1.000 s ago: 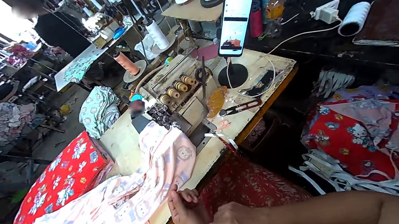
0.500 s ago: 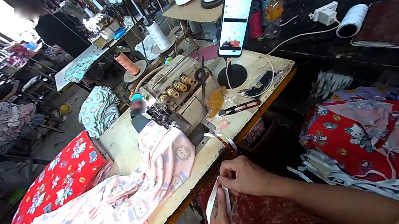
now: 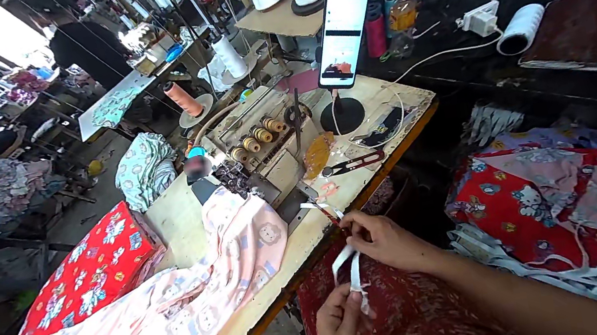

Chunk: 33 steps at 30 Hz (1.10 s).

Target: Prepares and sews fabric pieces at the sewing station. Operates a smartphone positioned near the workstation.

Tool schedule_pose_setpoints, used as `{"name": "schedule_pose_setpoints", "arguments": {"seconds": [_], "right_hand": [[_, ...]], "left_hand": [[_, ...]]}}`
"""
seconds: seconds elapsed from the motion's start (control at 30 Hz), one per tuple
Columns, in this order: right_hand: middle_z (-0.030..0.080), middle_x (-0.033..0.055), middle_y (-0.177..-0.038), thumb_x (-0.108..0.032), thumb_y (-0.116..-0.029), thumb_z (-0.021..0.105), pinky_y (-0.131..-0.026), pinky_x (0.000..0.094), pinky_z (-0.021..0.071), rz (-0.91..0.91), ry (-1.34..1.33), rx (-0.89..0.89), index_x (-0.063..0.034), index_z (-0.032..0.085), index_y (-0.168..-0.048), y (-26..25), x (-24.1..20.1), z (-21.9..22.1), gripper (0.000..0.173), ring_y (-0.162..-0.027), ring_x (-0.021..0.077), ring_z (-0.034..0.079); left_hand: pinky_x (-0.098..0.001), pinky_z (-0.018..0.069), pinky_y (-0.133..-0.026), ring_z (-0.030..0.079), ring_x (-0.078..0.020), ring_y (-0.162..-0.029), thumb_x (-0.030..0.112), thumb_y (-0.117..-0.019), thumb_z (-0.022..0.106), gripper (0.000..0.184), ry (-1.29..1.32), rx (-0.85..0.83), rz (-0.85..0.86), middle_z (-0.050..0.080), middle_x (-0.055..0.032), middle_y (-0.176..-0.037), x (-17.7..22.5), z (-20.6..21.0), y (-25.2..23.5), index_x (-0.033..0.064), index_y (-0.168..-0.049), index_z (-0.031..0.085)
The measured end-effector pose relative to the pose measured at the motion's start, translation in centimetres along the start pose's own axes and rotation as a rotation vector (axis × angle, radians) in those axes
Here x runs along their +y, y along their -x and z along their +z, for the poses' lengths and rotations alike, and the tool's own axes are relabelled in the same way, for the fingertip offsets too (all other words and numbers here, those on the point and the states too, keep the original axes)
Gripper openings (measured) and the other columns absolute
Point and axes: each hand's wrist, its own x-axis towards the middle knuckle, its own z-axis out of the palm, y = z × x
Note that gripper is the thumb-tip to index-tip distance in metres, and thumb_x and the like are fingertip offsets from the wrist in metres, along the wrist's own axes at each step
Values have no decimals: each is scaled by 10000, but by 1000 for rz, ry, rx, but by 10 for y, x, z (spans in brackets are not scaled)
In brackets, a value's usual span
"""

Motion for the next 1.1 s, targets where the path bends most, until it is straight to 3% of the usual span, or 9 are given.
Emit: {"name": "schedule_pose_setpoints", "arguments": {"seconds": [0.07, 0.13, 0.3, 0.37, 0.43, 0.57, 0.67, 0.93, 1.1], "right_hand": [[645, 194, -1264, -293, -1064, 527, -1056, 452, 466, -42, -8, -116, -28, 428, -1539, 4, -4, 2, 553, -1177, 302, 616], [628, 183, -1335, -361, -1081, 476, -1113, 445, 432, -90, -96, -199, -32, 464, -1520, 8, -10, 9, 549, -1255, 281, 591], [673, 211, -1268, -257, -1102, 456, -1058, 411, 469, -184, -147, -466, 31, 642, -1324, 11, -23, 25, 408, -1187, 269, 644], [682, 215, -1229, -214, -1106, 442, -1024, 390, 485, -193, -136, -463, 41, 649, -1305, 10, -23, 28, 385, -1127, 261, 660], [692, 206, -1115, -169, -1107, 429, -905, 339, 525, -150, -167, -474, 43, 647, -1293, 9, -25, 28, 357, -948, 214, 670], [684, 163, -1097, -124, -1057, 549, -795, 251, 522, -72, -250, -475, 42, 667, -1234, 9, -27, 21, 270, -852, 111, 632], [697, 139, -1068, -120, -1038, 581, -845, 244, 517, -84, -244, -427, 44, 682, -1183, 9, -25, 20, 241, -901, 92, 641], [676, 93, -980, -136, -1037, 591, -714, 191, 468, -53, -227, -405, 26, 672, -1188, 9, -25, 18, 236, -776, 38, 571], [697, 138, -1037, -139, -1041, 587, -833, 263, 514, -63, -181, -431, 30, 674, -1205, 8, -25, 20, 251, -882, 110, 639]], "left_hand": [[-127, 496, -539, 574, 53, -556, 45, -1020, 510, 178, -11, 47, -28, 649, 112, -679, 2, -3, 0, 30, -1012, 687], [-116, 451, -503, 523, 66, -516, 51, -1012, 532, 166, -31, 44, -49, 599, 127, -623, 1, -5, -1, 47, -966, 691], [-124, 462, -504, 528, 64, -501, 25, -957, 538, 222, -53, 164, -13, 586, 139, -578, -8, -7, 1, 106, -800, 671], [-130, 491, -540, 563, 58, -537, 34, -961, 558, 191, -60, 249, 14, 623, 130, -617, -8, -13, 3, 82, -842, 698], [-148, 528, -610, 608, 39, -610, 55, -952, 619, 144, -50, 309, 37, 674, 100, -696, -12, -21, 5, 60, -869, 736], [-150, 542, -645, 635, 31, -663, 50, -910, 671, 88, -40, 361, 48, 710, 77, -773, -12, -29, 8, 73, -880, 750], [-126, 499, -606, 596, 53, -636, 44, -900, 685, 73, -54, 377, 57, 700, 79, -761, -9, -26, 4, 64, -870, 749], [-134, 528, -631, 643, 53, -678, 55, -907, 685, 97, -65, 361, 43, 745, 60, -800, -7, -22, 2, 53, -895, 782], [-129, 503, -636, 594, 44, -670, 84, -904, 680, 103, -74, 341, 66, 671, 84, -761, -15, -27, 3, 72, -861, 773]]}}
